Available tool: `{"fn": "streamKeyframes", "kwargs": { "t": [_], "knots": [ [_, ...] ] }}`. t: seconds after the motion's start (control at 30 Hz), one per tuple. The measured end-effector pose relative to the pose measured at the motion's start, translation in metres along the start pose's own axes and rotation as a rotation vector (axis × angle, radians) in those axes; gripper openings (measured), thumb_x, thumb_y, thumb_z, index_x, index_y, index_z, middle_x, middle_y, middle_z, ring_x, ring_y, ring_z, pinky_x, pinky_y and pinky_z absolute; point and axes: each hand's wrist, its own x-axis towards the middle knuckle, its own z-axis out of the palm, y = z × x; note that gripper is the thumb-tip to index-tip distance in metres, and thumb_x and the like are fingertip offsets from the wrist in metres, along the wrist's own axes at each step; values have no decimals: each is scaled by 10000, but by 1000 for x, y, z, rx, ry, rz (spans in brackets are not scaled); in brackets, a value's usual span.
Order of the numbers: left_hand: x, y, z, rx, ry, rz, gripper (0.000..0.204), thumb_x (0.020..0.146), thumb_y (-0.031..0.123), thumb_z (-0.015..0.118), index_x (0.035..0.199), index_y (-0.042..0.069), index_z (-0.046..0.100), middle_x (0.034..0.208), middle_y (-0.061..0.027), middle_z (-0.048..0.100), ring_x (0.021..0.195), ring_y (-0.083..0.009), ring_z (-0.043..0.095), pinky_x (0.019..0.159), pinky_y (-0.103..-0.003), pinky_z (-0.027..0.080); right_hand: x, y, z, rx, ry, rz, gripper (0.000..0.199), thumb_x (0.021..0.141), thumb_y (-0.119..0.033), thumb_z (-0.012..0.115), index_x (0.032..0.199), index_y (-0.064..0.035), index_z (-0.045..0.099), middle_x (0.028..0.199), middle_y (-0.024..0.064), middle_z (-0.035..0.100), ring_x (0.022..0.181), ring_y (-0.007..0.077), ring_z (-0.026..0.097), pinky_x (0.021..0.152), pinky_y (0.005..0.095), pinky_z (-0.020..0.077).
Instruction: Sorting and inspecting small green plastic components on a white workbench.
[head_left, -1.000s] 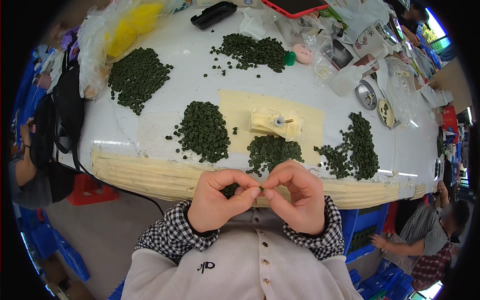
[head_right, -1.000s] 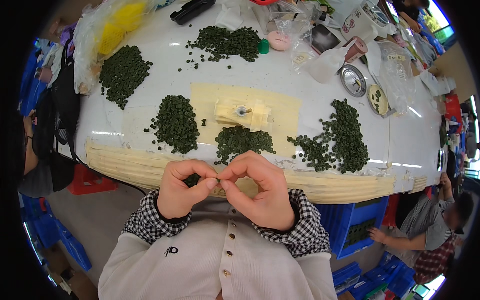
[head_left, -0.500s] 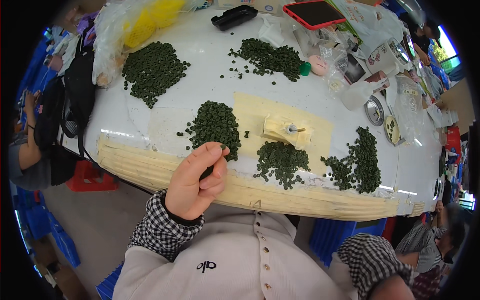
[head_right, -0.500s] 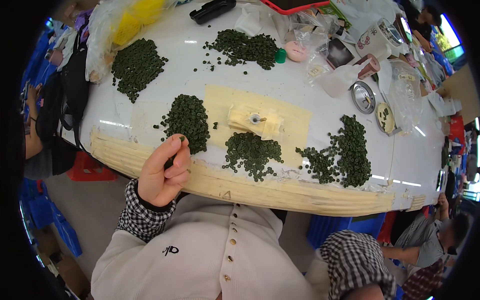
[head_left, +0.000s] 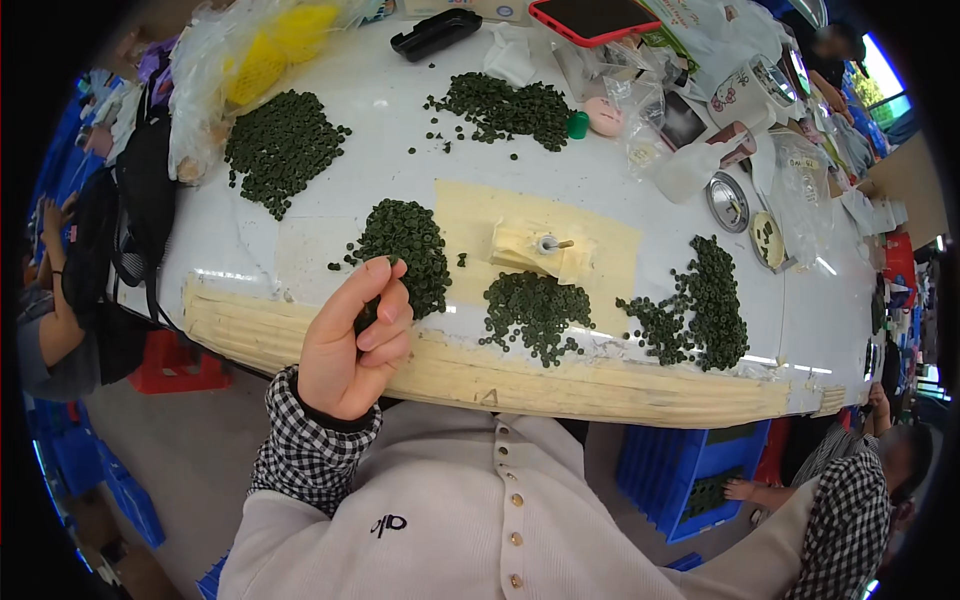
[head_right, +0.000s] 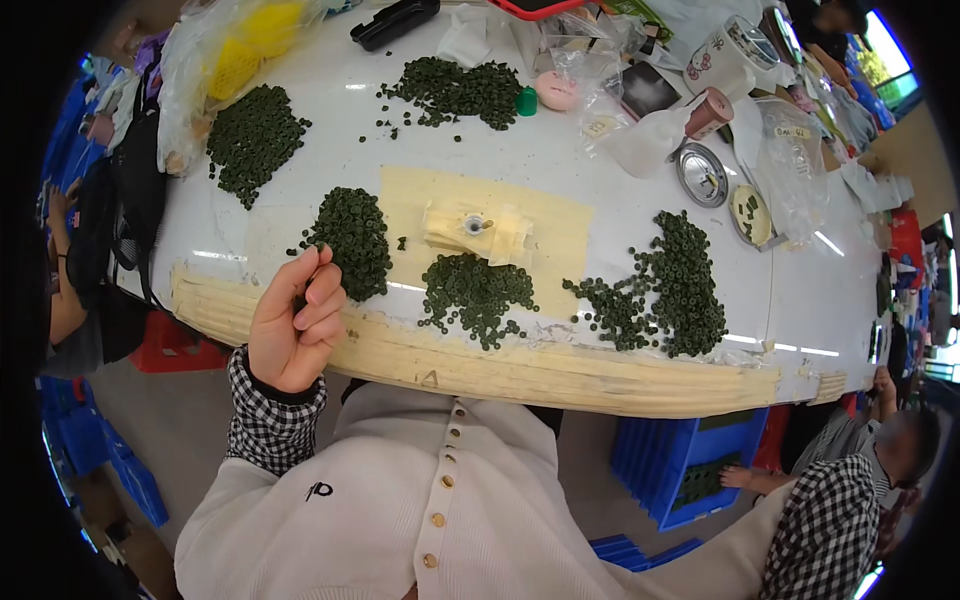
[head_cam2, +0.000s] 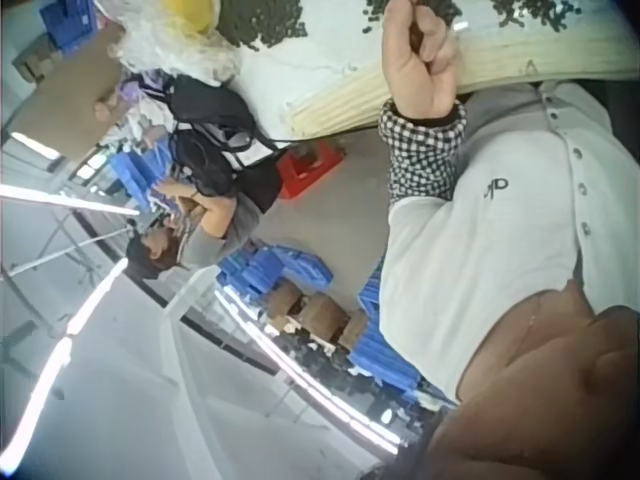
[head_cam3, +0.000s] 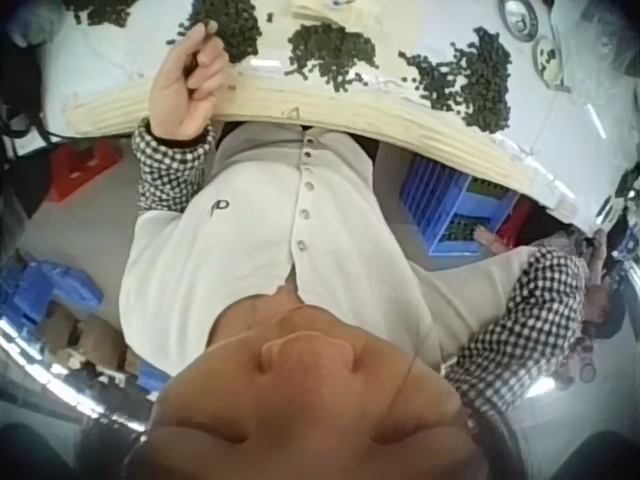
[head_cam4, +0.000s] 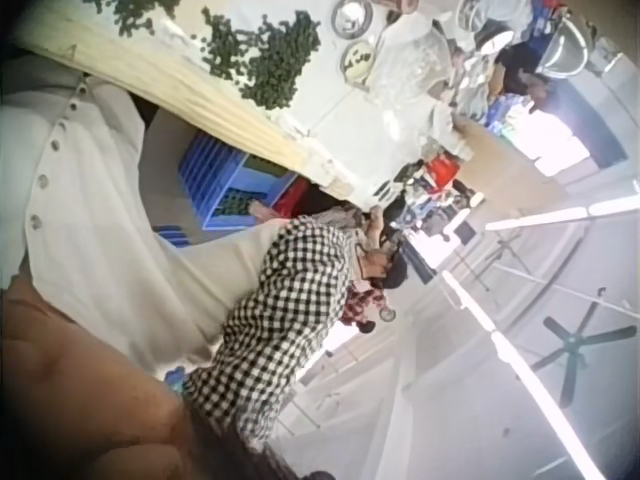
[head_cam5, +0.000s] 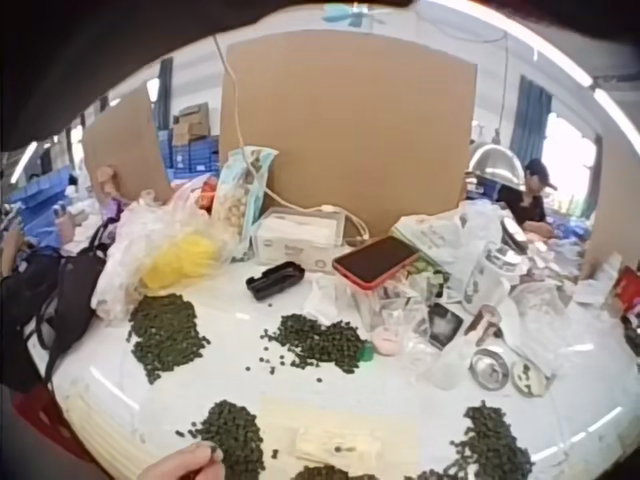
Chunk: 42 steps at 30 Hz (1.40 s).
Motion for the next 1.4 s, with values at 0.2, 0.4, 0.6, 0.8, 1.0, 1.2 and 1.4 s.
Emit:
{"fn": "streamKeyframes", "kwargs": {
  "t": [0.2,0.4,0.6,0.8,1.0,1.2,1.4],
  "knots": [
    [1,-3,-4,-36,-74,-21,190,967,153,462,1022,27,594,676,19,484,500,-22,314,398,-167,228,1,28,-6,-63,-212,216,297,847,-307,619,1046,-95,558,961,33,476,950,230,460,849,412,400],
    [1,-3,-5,-52,-90,-28,202,972,161,454,1027,24,592,685,17,482,501,-24,314,399,-168,228,1,32,-12,-69,-258,279,320,850,-316,611,1072,-100,534,996,38,455,977,235,439,864,420,386],
    [1,-3,-6,-44,-83,-29,198,969,156,459,1030,22,591,690,18,480,503,-24,313,400,-167,230,-1,34,-15,-63,-261,294,344,853,-326,602,1098,-104,511,1030,43,434,1004,240,417,879,427,372],
    [1,-4,-5,-84,-56,-28,228,981,152,427,1060,0,579,688,8,427,497,-37,298,389,-169,237,3,41,-23,-73,-292,312,368,855,-336,594,1124,-108,487,1064,49,414,1031,245,396,893,435,358],
    [3,-2,-6,-55,-101,-34,204,969,154,458,1037,20,597,688,20,479,506,-26,313,401,-168,231,2,42,-16,-60,-303,312,393,858,-345,585,1150,-112,464,1099,54,393,1058,250,375,908,442,344],
    [2,-5,-6,-68,-100,-44,207,970,150,455,1045,17,594,687,19,482,508,-25,315,405,-168,235,2,42,-18,-50,-308,319,418,861,-355,577,1176,-117,440,1133,59,373,1085,255,354,923,450,330],
    [2,-6,-5,-79,-105,-37,233,983,156,424,1051,-5,578,691,8,430,502,-35,300,392,-169,243,4,40,-15,-36,-311,317,444,864,-365,568,1202,-121,416,1167,65,352,1112,260,333,938,458,316]
  ]
}}
